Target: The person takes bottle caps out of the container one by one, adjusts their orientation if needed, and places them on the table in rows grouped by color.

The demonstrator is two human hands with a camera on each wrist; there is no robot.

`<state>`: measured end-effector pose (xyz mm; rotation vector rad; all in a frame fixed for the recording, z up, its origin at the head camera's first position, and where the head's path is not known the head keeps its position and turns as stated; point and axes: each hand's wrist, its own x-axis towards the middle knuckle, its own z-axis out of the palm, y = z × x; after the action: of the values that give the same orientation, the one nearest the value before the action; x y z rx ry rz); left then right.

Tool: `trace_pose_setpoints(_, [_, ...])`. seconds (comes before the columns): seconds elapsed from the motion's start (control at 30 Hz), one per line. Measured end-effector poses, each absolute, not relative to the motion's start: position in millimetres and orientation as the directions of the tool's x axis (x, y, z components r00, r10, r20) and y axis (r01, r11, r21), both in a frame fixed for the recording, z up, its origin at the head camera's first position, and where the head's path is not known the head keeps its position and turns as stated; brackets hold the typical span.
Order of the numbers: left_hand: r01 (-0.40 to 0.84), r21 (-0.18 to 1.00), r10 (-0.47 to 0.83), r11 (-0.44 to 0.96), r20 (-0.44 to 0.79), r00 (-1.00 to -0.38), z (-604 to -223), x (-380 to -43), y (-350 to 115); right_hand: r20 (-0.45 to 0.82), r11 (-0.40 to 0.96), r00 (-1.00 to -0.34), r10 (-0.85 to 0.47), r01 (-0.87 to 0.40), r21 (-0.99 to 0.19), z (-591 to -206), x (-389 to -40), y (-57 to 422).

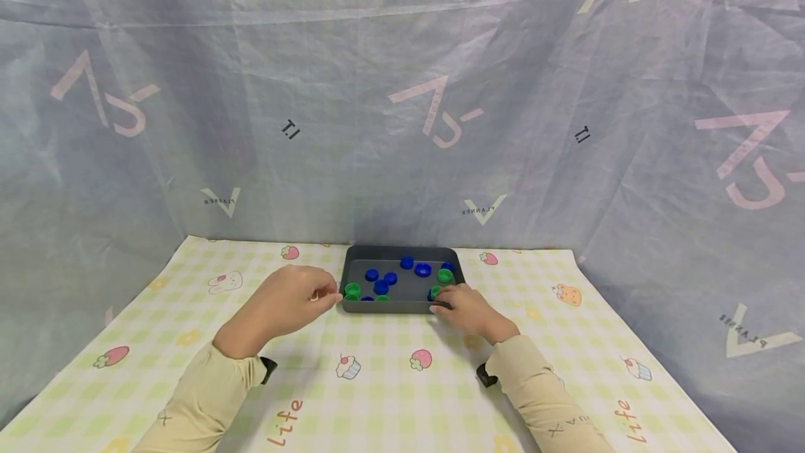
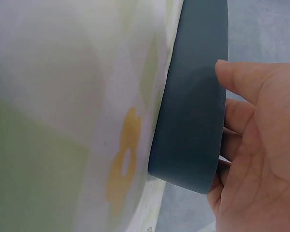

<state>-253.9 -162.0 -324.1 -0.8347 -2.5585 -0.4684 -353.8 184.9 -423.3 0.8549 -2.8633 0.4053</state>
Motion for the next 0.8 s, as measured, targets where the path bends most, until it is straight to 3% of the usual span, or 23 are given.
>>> trace_pose_setpoints(0.43, [0.605, 0.181, 0.477, 0.775, 0.46, -0.749, -323.5, -253.1, -160.8, 0.183, 0.808, -0.834, -0.52, -0.55, -0.213, -422.4, -354.1, 185.4])
trace_pose_setpoints(0.8, [0.604, 0.188, 0.479, 0.774, 0.451, -0.753, -324.2, -251.1, -159.1, 0.197, 0.796, -0.843, -0.5, -0.537, -0.279, -421.2, -353.8, 185.8])
